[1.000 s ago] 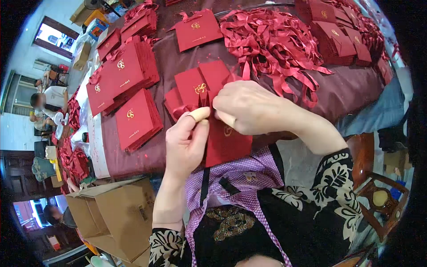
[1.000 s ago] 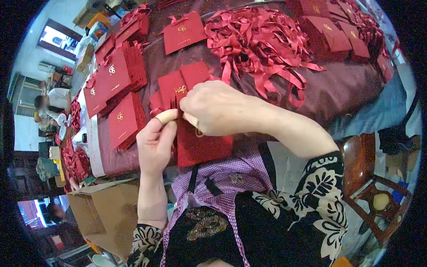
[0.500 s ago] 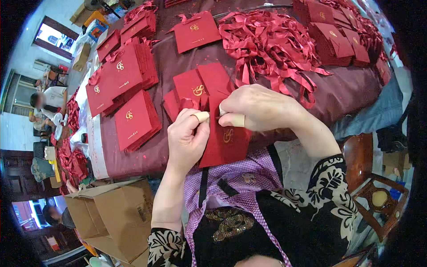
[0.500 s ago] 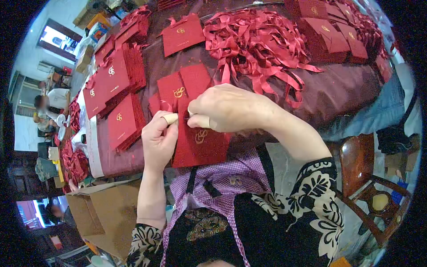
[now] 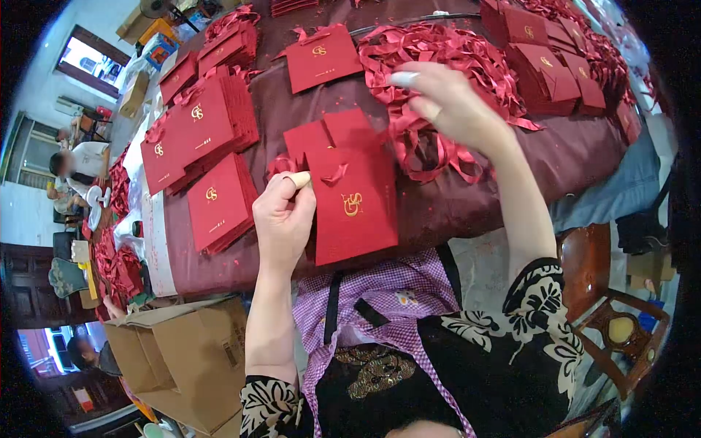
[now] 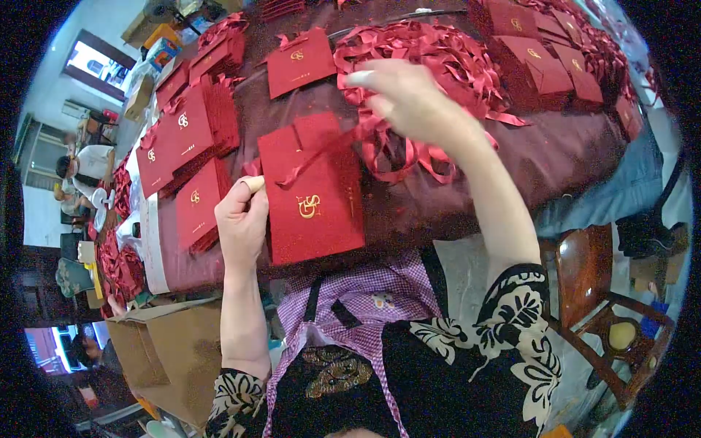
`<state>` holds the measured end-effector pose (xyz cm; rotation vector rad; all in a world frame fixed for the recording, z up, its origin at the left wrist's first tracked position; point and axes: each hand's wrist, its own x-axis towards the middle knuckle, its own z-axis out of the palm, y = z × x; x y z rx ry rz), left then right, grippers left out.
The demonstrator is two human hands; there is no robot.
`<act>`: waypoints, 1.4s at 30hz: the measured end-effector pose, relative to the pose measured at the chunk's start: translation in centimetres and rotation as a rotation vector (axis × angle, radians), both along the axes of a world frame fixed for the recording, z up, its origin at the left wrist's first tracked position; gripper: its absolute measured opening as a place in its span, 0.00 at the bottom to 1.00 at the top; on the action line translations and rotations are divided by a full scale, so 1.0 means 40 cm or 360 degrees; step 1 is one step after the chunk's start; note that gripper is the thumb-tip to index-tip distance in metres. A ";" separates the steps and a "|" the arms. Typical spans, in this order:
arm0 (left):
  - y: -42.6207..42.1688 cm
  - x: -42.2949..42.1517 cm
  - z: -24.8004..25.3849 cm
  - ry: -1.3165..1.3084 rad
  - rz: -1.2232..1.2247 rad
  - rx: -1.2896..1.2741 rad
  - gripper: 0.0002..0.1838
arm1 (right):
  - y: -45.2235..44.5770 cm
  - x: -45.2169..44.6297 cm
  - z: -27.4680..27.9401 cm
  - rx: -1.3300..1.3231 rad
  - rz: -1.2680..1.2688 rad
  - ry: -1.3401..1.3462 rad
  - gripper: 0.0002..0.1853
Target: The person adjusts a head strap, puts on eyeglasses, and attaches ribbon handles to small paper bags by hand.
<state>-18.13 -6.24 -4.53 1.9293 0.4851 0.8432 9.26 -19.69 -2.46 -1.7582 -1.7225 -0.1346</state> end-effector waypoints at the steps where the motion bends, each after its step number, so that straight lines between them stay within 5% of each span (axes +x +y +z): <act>1: -0.010 0.009 0.013 0.0041 -0.0021 0.0087 0.05 | 0.015 -0.053 0.027 0.0047 0.0234 0.0131 0.19; 7: -0.036 0.026 0.038 0.0026 -0.0100 0.0177 0.04 | 0.072 -0.199 0.049 -0.0074 0.0757 0.0326 0.12; 9: -0.033 0.015 0.034 -0.0027 -0.0055 -0.0437 0.03 | 0.087 -0.197 0.039 0.0004 0.0782 0.0362 0.09; 13: -0.043 0.011 0.053 -0.0016 -0.0076 -0.0556 0.04 | 0.083 -0.197 0.041 0.0075 0.0815 0.0386 0.10; 21: 0.104 -0.058 0.031 -0.0727 -0.0050 -0.1192 0.06 | 0.052 -0.148 0.039 -0.0108 0.0686 0.0402 0.07; 24: 0.088 -0.048 0.049 -0.0170 0.0537 -0.0204 0.09 | 0.061 -0.150 0.035 -0.0139 0.0632 0.0415 0.05; 26: 0.062 -0.069 0.061 -0.0119 0.0579 0.0139 0.08 | 0.070 -0.151 0.040 -0.0146 0.0604 0.0401 0.04; 30: -0.022 -0.065 0.102 0.0273 0.0083 0.0730 0.09 | 0.091 -0.160 0.056 -0.0280 0.0578 0.0427 0.03; 35: -0.022 -0.055 0.062 0.0410 0.0046 0.0620 0.06 | 0.114 -0.154 0.036 -0.0195 0.0753 0.0860 0.07; 37: 0.007 -0.070 0.039 0.0338 0.0031 0.0378 0.06 | 0.104 -0.116 0.026 -0.0317 0.0736 0.1229 0.21; 40: 0.019 -0.084 0.029 0.0410 0.0100 0.0401 0.06 | 0.074 -0.085 0.001 -0.0654 0.0552 0.0893 0.36; 42: 0.021 -0.085 0.018 0.0374 0.0143 0.0367 0.05 | 0.061 -0.078 -0.033 -0.0684 0.0537 0.0635 0.31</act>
